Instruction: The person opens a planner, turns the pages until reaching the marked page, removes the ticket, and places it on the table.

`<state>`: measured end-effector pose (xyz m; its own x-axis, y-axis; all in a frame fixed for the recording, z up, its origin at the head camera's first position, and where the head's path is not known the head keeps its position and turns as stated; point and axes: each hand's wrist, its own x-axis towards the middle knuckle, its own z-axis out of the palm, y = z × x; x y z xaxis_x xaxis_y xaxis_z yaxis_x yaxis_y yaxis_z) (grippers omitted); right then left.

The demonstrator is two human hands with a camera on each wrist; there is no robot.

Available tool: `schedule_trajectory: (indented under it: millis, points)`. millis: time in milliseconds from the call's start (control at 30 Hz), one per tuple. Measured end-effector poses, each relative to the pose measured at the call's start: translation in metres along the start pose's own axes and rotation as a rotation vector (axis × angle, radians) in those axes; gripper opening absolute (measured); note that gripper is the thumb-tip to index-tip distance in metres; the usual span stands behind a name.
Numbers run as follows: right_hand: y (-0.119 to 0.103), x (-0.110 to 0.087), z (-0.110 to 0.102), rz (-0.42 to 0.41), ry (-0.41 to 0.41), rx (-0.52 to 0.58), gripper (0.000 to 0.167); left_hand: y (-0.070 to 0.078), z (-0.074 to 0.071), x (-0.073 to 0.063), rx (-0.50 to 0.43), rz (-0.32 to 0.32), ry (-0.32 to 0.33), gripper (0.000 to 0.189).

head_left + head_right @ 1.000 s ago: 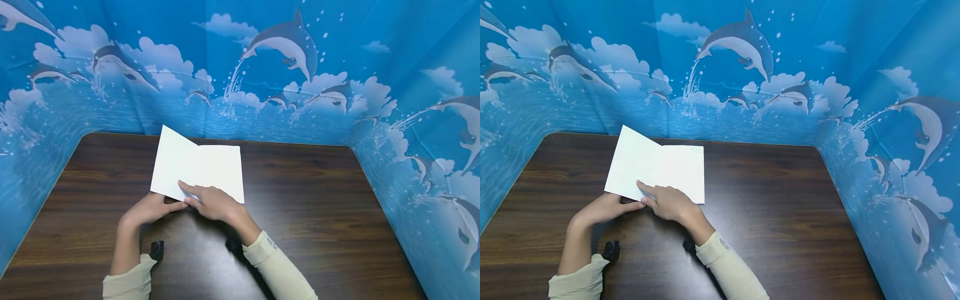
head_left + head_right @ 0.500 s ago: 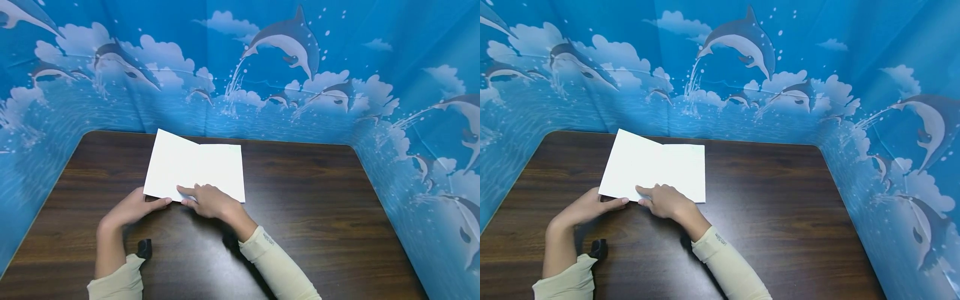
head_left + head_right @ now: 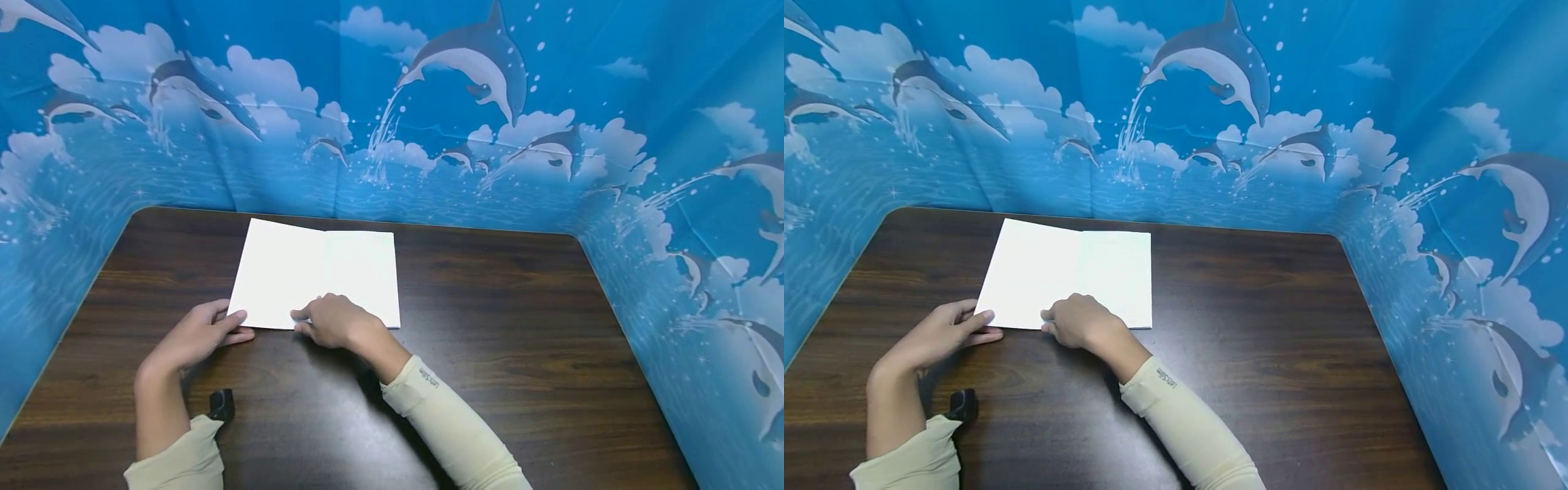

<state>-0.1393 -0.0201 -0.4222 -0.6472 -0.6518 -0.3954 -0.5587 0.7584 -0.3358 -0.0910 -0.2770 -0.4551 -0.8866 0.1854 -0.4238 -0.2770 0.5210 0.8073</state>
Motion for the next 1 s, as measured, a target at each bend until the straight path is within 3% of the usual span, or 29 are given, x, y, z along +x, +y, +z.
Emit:
schedule_trajectory:
  millis: [267, 467, 800, 1000]
  points:
    - [0.0000, 0.0007, -0.0024, 0.009, -0.021, -0.015, 0.042, -0.0034, -0.0001, -0.0005, -0.135, -0.080, 0.037, 0.048]
    - [0.0016, 0.0007, -0.0045, 0.017, -0.033, -0.009, 0.042, -0.0022, 0.0020, 0.0021, -0.131, -0.109, 0.078, 0.045]
    - [-0.0051, 0.0043, -0.0027, 0.061, -0.026, -0.072, 0.042, -0.0026, -0.0013, 0.0022, -0.079, -0.134, 0.088, 0.046]
    - [-0.0015, 0.0041, -0.0036, 0.073, -0.030, -0.031, 0.042, -0.0035, -0.0009, 0.0048, -0.087, -0.132, 0.093, 0.042]
